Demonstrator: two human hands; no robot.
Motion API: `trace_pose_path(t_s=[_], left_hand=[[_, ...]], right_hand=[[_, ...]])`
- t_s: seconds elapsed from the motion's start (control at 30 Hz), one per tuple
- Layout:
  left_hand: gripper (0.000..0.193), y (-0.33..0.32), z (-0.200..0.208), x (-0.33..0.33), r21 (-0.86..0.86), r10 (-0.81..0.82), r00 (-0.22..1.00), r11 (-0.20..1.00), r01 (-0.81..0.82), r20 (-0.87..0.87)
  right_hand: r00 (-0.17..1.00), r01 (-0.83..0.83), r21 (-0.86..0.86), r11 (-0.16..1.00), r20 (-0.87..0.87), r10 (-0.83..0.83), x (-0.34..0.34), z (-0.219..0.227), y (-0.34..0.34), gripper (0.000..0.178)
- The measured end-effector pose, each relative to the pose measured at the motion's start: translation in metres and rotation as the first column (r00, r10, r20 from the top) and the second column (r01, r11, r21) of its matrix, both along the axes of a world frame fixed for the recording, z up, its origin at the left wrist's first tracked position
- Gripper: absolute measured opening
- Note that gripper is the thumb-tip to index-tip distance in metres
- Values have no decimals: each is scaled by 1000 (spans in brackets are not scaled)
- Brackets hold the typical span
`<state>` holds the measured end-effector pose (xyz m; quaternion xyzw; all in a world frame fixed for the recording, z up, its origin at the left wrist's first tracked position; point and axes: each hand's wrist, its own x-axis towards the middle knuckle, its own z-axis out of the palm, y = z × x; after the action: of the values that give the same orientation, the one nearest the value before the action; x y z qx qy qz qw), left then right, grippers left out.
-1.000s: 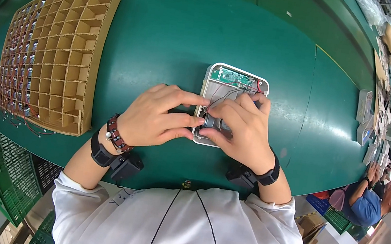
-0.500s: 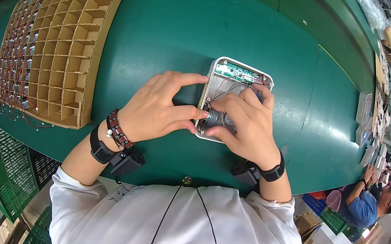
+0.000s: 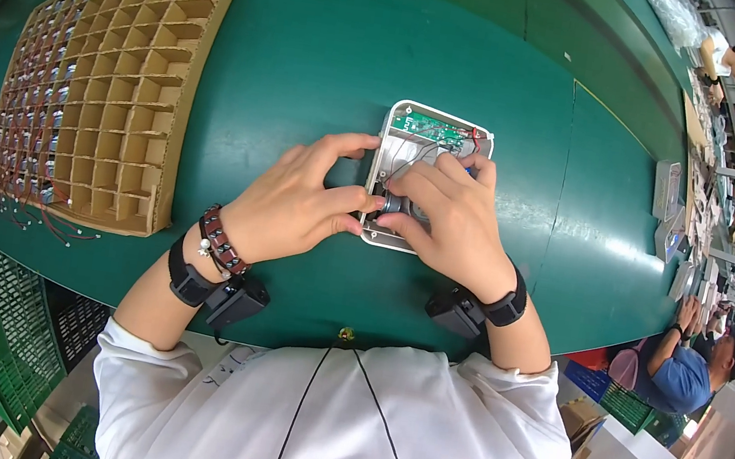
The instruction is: The person picks up a speaker from a tray, places it into a plastic housing, and connects its wires to a circuit board before setting the unit aside and repeating the process.
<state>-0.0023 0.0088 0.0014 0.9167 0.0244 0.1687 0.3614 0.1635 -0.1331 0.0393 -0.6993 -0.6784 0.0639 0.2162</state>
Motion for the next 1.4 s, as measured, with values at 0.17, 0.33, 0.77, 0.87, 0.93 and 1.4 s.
trace_pose_path(t_s=[0.17,0.33,0.77,0.87,0.93,1.4], left_hand=[[25,1,7,2,77,2,999,997,1,-41],[26,2,12,-1,163,29,995,987,-13,-91],[26,-6,37,3,156,-5,1000,988,3,9],[25,-7,48,9,116,66,998,991,-68,17],[25,-9,51,22,57,107,990,992,-112,91],[10,-21,53,59,283,185,928,917,-282,324]], right_hand=[[990,41,1,999,133,-41,-7,6,0,28],[999,26,57,998,44,-29,-1,0,-3,28],[976,217,202,955,-23,-217,40,26,-3,15],[989,149,195,969,-12,-149,42,29,-1,12],[994,103,250,963,-3,-105,37,32,0,8],[992,65,348,935,75,-97,34,35,-10,8]])
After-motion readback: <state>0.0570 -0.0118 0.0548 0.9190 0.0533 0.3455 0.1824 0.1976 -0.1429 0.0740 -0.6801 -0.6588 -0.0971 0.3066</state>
